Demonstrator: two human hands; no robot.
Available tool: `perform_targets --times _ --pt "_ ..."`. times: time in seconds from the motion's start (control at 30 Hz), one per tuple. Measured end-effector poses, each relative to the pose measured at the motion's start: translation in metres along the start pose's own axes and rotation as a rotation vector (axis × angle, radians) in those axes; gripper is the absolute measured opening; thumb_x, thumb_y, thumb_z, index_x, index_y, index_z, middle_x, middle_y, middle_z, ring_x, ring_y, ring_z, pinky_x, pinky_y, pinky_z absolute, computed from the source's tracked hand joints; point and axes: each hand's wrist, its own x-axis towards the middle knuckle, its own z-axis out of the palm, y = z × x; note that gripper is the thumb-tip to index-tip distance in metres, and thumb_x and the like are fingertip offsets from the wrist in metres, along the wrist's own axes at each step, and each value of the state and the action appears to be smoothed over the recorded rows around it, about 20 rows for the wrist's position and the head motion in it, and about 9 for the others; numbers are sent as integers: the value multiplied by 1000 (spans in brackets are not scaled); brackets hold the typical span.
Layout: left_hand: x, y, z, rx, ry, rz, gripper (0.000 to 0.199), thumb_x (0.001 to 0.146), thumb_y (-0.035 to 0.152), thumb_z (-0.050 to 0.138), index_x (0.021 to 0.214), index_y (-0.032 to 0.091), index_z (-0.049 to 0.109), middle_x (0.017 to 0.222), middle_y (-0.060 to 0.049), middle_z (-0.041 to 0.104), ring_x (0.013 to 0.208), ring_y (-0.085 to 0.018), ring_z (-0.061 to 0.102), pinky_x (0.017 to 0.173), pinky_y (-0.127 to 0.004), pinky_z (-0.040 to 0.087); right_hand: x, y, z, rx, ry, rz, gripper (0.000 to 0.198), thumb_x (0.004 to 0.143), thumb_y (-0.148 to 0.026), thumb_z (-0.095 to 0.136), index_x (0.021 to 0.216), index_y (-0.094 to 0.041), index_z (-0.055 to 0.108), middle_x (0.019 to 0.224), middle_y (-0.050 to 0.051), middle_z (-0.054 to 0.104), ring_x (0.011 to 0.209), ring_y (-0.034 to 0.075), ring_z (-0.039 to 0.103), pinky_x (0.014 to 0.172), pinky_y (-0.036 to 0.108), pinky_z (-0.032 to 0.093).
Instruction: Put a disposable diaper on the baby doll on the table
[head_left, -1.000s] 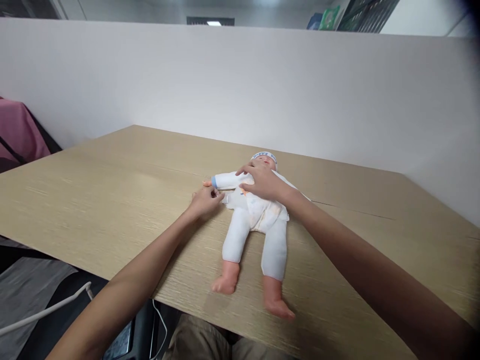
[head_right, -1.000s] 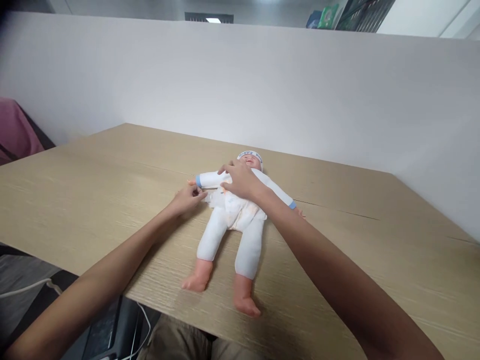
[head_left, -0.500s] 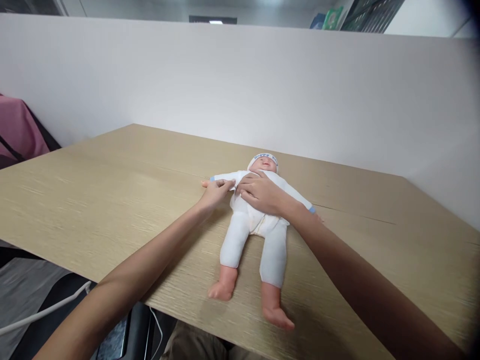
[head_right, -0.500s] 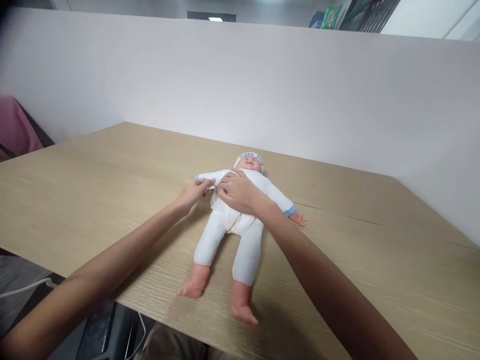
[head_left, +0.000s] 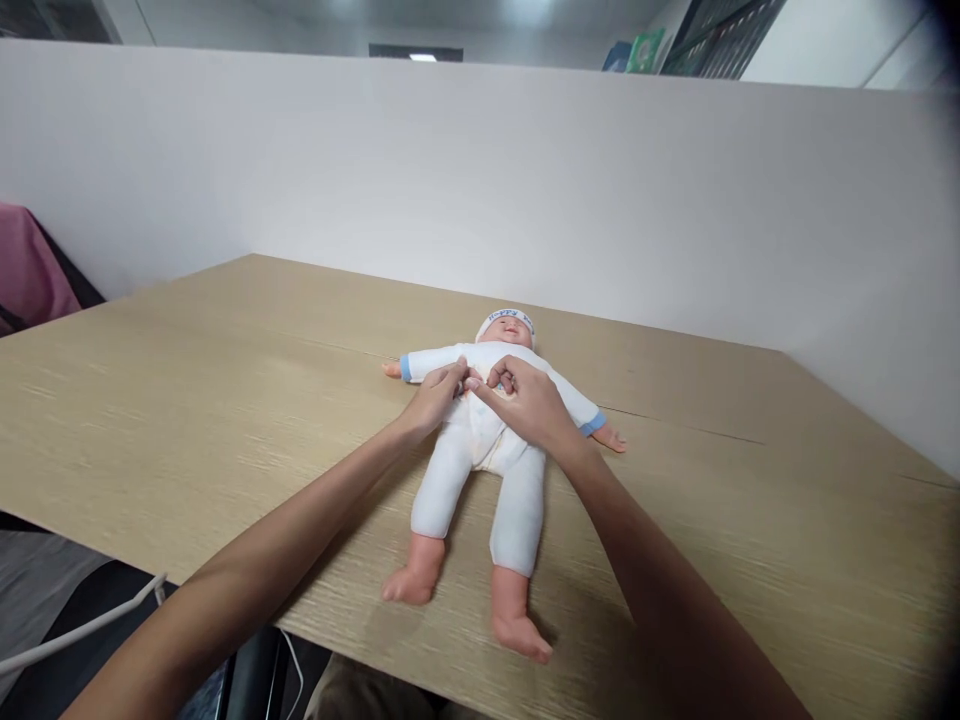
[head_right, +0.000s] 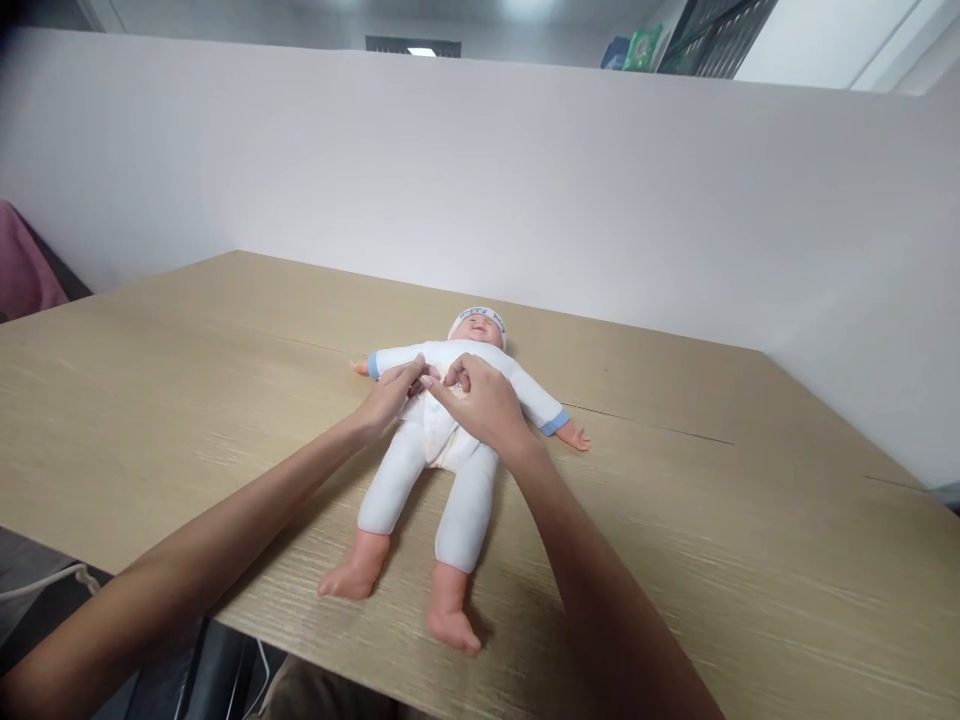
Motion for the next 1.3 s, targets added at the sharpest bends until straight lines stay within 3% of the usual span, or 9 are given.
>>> perform_targets --times 0.13,0.3,0.4,0.53,0.77,1.0,1.1,1.2,1.3 --pt "-4 -8 -7 6 -28 64 62 99 80 58 81 21 61 80 -2 54 77 -19 48 74 -34 45 3 -2 5 25 16 33 34 101 -48 63 78 -24 57 77 -2 57 73 18 53 71 34 38" --pt "-6 -23 -12 21 -22 76 52 100 67 65 126 21 63 91 -1 60 83 -19 55 80 -32 49 6 -3 7 53 5 75 30 97 -38 62 72 -24 52 74 -3 54 73 18 51 71 34 36" --pt "-5 -33 -14 120 39 116 53 102 61 64 137 21 59 118 -8 66 99 -21 61 91 -34 52 6 -3 7 65 12 76 28 95 -37 63 72 -25 53 73 -3 54 73 18 51 70 34 37" --pt "-3 -42 -17 190 18 193 46 106 55 60 138 22 64 146 -13 62 125 -25 60 113 -39 48 5 -2 9 47 32 64 25 94 -36 63 73 -25 56 74 -2 58 72 18 52 71 34 38" --pt "11 -48 -12 187 79 133 33 104 50 62 115 19 65 120 -10 70 99 -21 62 91 -34 52 5 5 17 12 101 61 20 90 -34 68 75 -25 56 75 -2 61 71 18 54 71 34 39" --pt "-28 -3 -10 339 274 262 23 104 36 65 125 25 63 138 -9 66 113 -25 58 102 -40 48 -15 -14 4 -35 227 -89 17 97 -32 68 88 -26 55 87 3 68 83 23 64 79 37 49" --pt "-68 24 -15 449 64 364 19 109 42 58 115 25 65 122 -9 72 108 -28 60 99 -42 48 -59 -36 -8 -54 191 -204 16 106 -35 64 93 -26 59 94 7 72 92 27 68 86 41 52" --pt "-103 35 -23 593 -317 368 22 110 45 56 109 27 69 114 -9 76 110 -31 60 104 -46 46 -111 -48 -17 29 -104 -223 7 107 -32 64 101 -28 65 102 6 77 98 27 72 90 42 56" --pt "-118 29 -32 705 -399 334 22 110 45 56 106 28 70 115 -7 77 112 -32 59 109 -51 41 -146 -41 -22 6 -235 -181 4 104 -27 66 101 -29 67 102 6 78 100 29 73 89 44 57"
